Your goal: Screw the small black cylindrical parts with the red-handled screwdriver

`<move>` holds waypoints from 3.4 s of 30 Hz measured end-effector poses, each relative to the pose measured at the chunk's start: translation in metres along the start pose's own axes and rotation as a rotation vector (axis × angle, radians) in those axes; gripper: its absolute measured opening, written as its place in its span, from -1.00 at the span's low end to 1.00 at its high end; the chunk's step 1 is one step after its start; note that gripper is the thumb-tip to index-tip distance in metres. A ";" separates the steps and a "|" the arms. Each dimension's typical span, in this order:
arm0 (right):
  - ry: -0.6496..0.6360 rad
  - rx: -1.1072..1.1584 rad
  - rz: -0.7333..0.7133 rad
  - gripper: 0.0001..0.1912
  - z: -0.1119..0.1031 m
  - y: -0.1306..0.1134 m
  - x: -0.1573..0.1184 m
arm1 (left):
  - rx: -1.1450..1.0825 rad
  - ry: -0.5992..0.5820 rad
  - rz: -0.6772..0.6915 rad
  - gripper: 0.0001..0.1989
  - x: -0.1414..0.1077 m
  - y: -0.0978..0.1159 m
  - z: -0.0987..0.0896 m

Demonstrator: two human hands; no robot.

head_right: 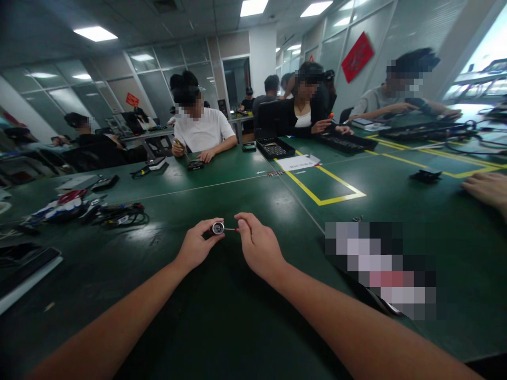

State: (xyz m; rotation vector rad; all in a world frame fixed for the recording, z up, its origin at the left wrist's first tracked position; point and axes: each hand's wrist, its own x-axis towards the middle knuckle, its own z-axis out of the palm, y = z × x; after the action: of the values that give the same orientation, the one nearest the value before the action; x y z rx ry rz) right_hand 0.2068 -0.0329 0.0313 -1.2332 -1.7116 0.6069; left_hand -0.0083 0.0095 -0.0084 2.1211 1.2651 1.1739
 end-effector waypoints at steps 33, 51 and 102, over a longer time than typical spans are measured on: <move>0.106 0.275 0.101 -0.80 0.004 0.006 0.003 | 0.075 0.013 0.057 -0.60 0.000 0.005 -0.001; 0.224 0.358 0.175 -0.71 0.008 0.008 0.008 | 0.125 -0.004 0.158 -0.63 0.001 0.008 0.001; 0.287 0.687 0.418 -0.69 0.013 0.024 0.018 | 0.323 -0.030 0.093 -0.61 0.003 0.011 -0.003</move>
State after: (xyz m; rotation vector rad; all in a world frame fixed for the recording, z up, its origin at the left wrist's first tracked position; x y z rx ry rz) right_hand 0.2057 -0.0053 0.0131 -1.0961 -0.8830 1.0952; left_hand -0.0043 0.0060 0.0023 2.4416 1.4366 1.0253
